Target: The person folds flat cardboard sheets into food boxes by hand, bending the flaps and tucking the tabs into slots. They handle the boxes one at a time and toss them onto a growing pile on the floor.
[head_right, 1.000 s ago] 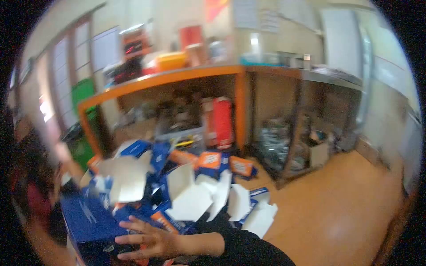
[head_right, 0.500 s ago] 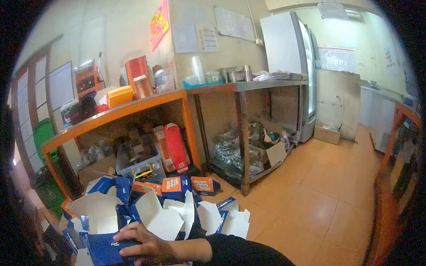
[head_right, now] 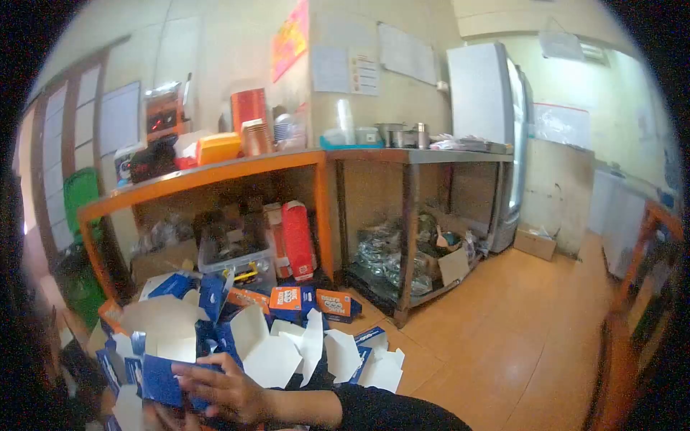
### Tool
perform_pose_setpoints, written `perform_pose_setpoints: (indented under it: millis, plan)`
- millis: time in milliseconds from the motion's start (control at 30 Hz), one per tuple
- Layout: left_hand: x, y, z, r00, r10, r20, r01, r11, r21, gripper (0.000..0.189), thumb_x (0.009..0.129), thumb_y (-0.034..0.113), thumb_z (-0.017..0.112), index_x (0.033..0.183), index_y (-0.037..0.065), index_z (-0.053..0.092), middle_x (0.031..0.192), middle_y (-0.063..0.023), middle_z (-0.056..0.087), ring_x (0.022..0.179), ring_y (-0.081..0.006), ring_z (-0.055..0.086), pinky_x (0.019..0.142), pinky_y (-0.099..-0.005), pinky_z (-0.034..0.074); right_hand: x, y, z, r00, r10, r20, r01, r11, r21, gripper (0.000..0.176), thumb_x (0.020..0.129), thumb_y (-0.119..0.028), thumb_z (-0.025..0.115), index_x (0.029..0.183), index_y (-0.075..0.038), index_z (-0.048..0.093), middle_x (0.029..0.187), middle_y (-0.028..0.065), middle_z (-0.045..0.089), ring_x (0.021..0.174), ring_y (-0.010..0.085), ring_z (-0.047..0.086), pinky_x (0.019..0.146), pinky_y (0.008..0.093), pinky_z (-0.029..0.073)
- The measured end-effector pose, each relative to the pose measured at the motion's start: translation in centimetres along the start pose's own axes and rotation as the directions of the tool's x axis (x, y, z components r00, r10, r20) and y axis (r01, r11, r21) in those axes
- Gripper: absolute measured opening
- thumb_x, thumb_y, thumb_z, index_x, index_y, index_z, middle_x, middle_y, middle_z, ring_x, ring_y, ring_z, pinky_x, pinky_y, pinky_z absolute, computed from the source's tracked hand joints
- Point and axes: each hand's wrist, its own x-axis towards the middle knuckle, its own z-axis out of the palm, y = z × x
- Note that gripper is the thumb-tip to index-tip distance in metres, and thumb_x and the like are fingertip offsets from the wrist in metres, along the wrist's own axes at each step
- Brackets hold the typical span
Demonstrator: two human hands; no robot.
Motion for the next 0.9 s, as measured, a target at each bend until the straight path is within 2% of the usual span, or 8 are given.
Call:
perform_pose_setpoints:
  millis: [67, 200, 367, 433, 467, 633, 767, 900]
  plan:
    - [-0.3, 0.5, -0.5, 0.998, -0.002, -0.067, -0.005, 0.995, -0.102, 0.042, 0.086, 0.005, 0.046, 0.125, -0.003, 0.033, 0.112, -0.0153, 0.051, 0.102, -0.0202, 0.051, 0.088, -0.0323, 0.041, -1.0, 1.4, 1.6, 0.998, 0.000, 0.060, 0.002, 1.000, -0.029, 0.070, 0.080, -0.033, 0.058, 0.138, -0.010, 0.026, 0.138, 0.0227, 0.031, 0.118, 0.0339, 0.039, 0.094, 0.0437, 0.031]
    - [-0.2, 1.8, -2.9, 0.987, -0.037, -0.154, -0.006, 0.962, -0.274, 0.043, 0.088, 0.006, 0.047, 0.127, -0.003, 0.031, 0.113, -0.0153, 0.050, 0.102, -0.0200, 0.050, 0.088, -0.0322, 0.041, 0.4, 0.8, 2.6, 0.980, 0.020, 0.199, -0.048, 0.989, 0.138, 0.072, 0.073, -0.037, 0.063, 0.128, 0.002, 0.039, 0.135, 0.0242, 0.034, 0.111, 0.0376, 0.045, 0.089, 0.0447, 0.038]
    - [2.0, 4.5, -10.0, 0.903, -0.337, 0.266, 0.330, 0.941, 0.073, 0.040, 0.085, -0.002, 0.041, 0.125, -0.005, 0.034, 0.118, -0.0171, 0.049, 0.109, -0.0234, 0.048, 0.094, -0.0348, 0.036, 2.0, 0.9, 5.3, 0.942, -0.052, 0.332, 0.014, 0.993, 0.115, 0.056, 0.084, -0.046, 0.046, 0.113, 0.002, 0.057, 0.133, 0.0251, 0.035, 0.106, 0.0383, 0.048, 0.087, 0.0424, 0.041]
    - [2.6, 4.3, -10.5, 0.946, -0.145, 0.289, 0.118, 0.987, 0.108, 0.039, 0.088, 0.001, 0.041, 0.126, -0.003, 0.032, 0.119, -0.0167, 0.047, 0.108, -0.0224, 0.048, 0.093, -0.0356, 0.037, 2.0, 1.4, 7.1, 0.948, -0.052, 0.313, -0.008, 0.982, 0.188, 0.058, 0.086, -0.047, 0.042, 0.113, 0.002, 0.057, 0.134, 0.0268, 0.033, 0.106, 0.0381, 0.048, 0.087, 0.0422, 0.041]
    - [3.3, 4.7, -11.3, 0.922, -0.194, 0.334, 0.084, 0.945, 0.317, 0.040, 0.086, -0.001, 0.041, 0.125, -0.003, 0.035, 0.120, -0.0164, 0.047, 0.106, -0.0230, 0.050, 0.087, -0.0330, 0.041, 2.4, 1.3, 7.8, 0.944, -0.070, 0.322, 0.013, 0.984, 0.177, 0.057, 0.087, -0.047, 0.040, 0.114, 0.001, 0.057, 0.134, 0.0288, 0.032, 0.105, 0.0383, 0.048, 0.087, 0.0423, 0.040]
    - [1.4, 1.1, -12.7, 0.957, -0.120, 0.265, 0.022, 0.938, 0.346, 0.046, 0.079, -0.003, 0.051, 0.124, -0.001, 0.041, 0.122, -0.0165, 0.047, 0.110, -0.0260, 0.048, 0.092, -0.0343, 0.039, 3.4, 1.3, 11.0, 0.941, -0.048, 0.336, 0.044, 0.999, 0.018, 0.050, 0.087, -0.042, 0.044, 0.121, -0.007, 0.054, 0.134, 0.0291, 0.033, 0.097, 0.0300, 0.047, 0.081, 0.0346, 0.038]
    - [1.3, 1.3, -14.4, 0.914, -0.383, 0.132, 0.403, 0.821, -0.404, 0.056, 0.077, 0.005, 0.060, 0.128, 0.002, 0.036, 0.126, -0.0156, 0.044, 0.118, -0.0272, 0.043, 0.097, -0.0370, 0.034, 4.7, 0.8, 12.4, 0.906, -0.082, 0.416, 0.079, 0.997, 0.024, 0.049, 0.083, -0.041, 0.051, 0.118, -0.007, 0.055, 0.132, 0.0262, 0.037, 0.094, 0.0271, 0.045, 0.083, 0.0328, 0.036]
    - [2.8, 0.3, -16.1, 1.000, 0.021, 0.008, -0.014, 0.882, -0.471, 0.064, 0.083, 0.037, 0.059, 0.130, 0.003, 0.033, 0.129, -0.0155, 0.042, 0.115, -0.0271, 0.046, 0.098, -0.0407, 0.037, 5.0, 1.0, 13.5, 0.841, -0.194, 0.504, 0.112, 0.976, 0.189, 0.051, 0.074, -0.036, 0.064, 0.116, -0.007, 0.056, 0.130, 0.0246, 0.040, 0.092, 0.0261, 0.044, 0.085, 0.0321, 0.035]
